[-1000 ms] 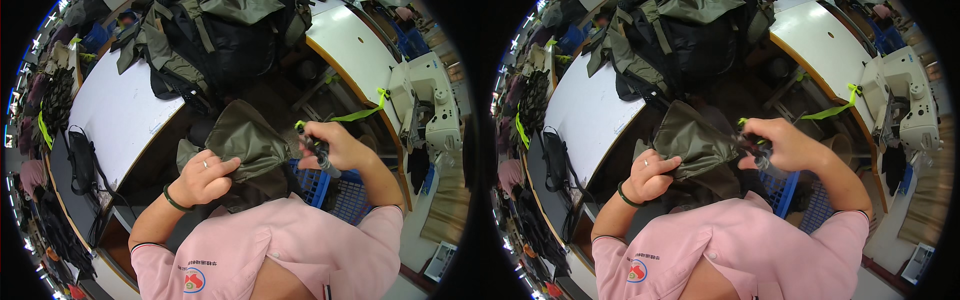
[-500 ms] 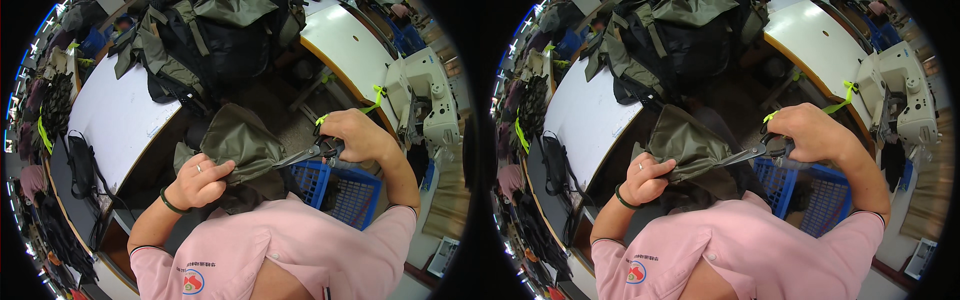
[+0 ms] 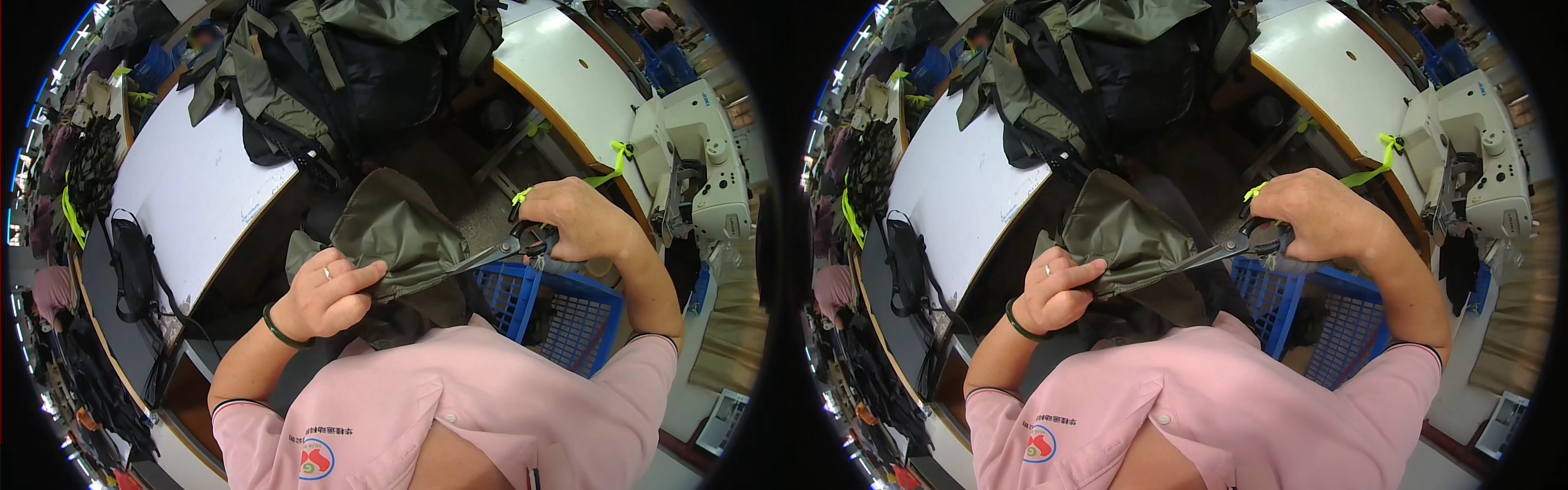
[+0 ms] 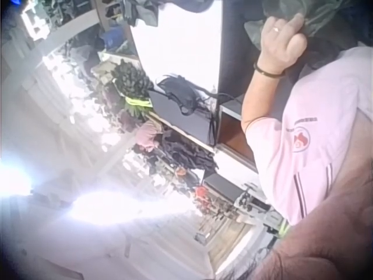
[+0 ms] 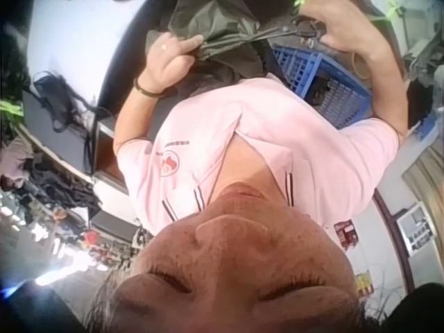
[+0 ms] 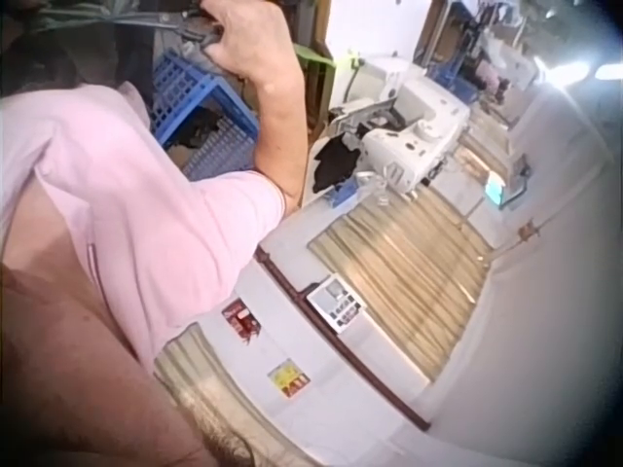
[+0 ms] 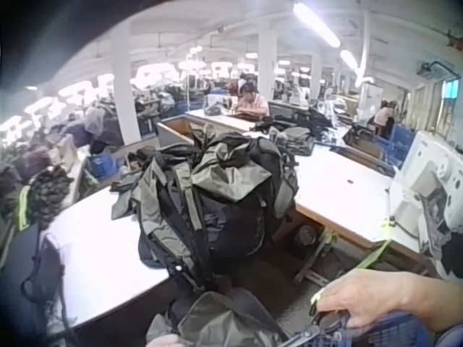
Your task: Trim excess fabric or loose threads from a manufactured textile product using scissors.
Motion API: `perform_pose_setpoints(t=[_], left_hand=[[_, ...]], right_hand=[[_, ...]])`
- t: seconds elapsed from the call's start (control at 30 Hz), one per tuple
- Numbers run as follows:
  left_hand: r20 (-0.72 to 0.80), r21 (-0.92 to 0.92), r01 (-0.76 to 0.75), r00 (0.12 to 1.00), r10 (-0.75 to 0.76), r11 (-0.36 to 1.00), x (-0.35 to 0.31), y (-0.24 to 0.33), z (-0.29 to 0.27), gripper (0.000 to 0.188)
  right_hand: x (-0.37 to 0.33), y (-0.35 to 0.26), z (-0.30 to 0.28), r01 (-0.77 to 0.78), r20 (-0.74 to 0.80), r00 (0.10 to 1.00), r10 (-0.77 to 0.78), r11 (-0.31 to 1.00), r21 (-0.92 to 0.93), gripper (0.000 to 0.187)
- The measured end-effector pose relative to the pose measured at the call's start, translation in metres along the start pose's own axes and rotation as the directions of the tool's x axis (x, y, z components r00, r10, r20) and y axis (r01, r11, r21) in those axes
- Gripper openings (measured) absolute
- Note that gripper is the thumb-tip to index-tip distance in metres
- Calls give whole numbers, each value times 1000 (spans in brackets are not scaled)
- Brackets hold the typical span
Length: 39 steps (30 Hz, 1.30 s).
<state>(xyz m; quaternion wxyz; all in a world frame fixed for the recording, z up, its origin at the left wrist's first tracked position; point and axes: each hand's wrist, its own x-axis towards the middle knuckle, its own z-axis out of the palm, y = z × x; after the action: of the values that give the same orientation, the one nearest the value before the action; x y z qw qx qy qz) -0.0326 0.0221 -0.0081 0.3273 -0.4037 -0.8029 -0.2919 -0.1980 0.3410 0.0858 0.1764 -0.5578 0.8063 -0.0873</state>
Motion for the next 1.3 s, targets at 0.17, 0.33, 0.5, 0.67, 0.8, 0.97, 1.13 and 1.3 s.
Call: perform_pose_setpoints(t=[0.17,0.33,0.5,0.67,0.8,0.97,1.13,1.3], left_hand=[[-4,-15,10,1000,-10,1000,0,0,1,20],[4,-13,10,1000,-10,1000,0,0,0,20],[0,-9,12,1000,-12,1000,-1,0,1,21],[-1,-15,19,1000,-19,1000,-2,0,2,21],[-5,-18,24,1000,-24,1000,-2,-1,2,20],[33,-13,63,998,-62,998,-1,1,-1,22],[59,-176,335,942,-330,925,7,1,9,29],[400,-543,767,595,-697,343,19,0,6,25]], right_hand=[[-1,-1,1,-2,-5,1000,2,1000,10,23],[-1,1,3,19,-29,999,-19,1000,7,23],[-2,3,5,11,5,1000,-11,1000,-18,22],[-4,8,10,17,-13,1000,-17,1000,-5,21],[-7,9,9,3,-35,999,1,993,119,26],[-5,4,11,-17,-122,991,57,951,309,37],[24,-33,35,166,-347,937,36,829,535,40],[47,-51,47,59,-242,962,125,771,634,28]])
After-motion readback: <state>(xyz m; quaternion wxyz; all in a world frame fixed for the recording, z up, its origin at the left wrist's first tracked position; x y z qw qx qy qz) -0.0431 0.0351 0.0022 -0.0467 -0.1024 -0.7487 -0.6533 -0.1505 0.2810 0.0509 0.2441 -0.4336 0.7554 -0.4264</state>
